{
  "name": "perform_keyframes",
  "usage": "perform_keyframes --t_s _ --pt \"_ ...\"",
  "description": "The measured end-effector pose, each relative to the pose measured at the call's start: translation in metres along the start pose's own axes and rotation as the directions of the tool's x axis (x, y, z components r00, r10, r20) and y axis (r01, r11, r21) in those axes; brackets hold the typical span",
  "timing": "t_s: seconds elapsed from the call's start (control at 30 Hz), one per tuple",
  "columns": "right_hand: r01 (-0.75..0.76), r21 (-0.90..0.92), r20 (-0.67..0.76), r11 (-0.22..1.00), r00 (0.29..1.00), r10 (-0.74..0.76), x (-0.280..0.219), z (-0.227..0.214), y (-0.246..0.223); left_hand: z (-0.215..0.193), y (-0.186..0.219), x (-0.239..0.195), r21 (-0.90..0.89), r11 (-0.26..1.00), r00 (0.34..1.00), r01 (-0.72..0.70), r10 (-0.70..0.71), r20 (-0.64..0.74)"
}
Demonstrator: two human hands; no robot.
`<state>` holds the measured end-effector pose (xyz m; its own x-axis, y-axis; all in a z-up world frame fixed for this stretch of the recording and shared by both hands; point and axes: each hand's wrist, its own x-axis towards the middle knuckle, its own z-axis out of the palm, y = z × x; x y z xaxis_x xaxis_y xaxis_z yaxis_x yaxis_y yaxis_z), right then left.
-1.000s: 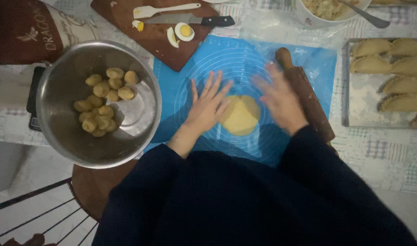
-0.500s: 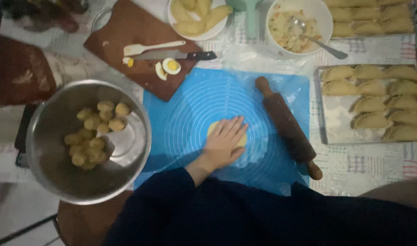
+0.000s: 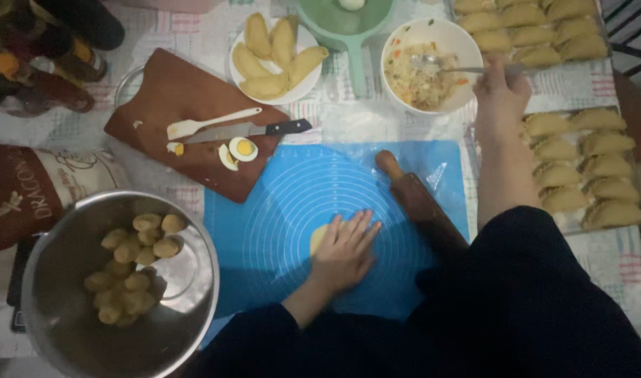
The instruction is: The person rolls dough into thin circles, places a filling and a hard-boiled egg slice on top, folds the dough into a half-moon shape, and crimps the edges to seal. The finished pastries are placed on a tray. The person repeats the process with additional dough balls.
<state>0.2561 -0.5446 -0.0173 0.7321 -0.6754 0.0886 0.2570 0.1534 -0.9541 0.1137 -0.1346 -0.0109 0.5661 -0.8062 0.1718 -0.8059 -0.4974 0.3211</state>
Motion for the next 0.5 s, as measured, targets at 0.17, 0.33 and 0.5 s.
perform_keyframes --t_s 0.17,0.33,0.5 --pt "0.48 -0.4 0.302 0.781 0.873 -0.382 -0.025 0.042 -0.027 -0.006 0.001 0.0 -0.043 0.999 0.997 0.011 -0.015 -0.078" --pt "0.651 -0.498 0.554 0.573 0.747 -0.366 -0.052 0.062 -0.05 -0.007 0.0 -0.001 -0.043 0.999 0.997 0.01 -0.014 -0.072" --pt "0.69 -0.562 0.512 0.457 0.723 -0.463 -0.049 0.053 -0.06 -0.006 0.0 -0.001 -0.057 0.998 0.999 0.019 -0.022 -0.046"
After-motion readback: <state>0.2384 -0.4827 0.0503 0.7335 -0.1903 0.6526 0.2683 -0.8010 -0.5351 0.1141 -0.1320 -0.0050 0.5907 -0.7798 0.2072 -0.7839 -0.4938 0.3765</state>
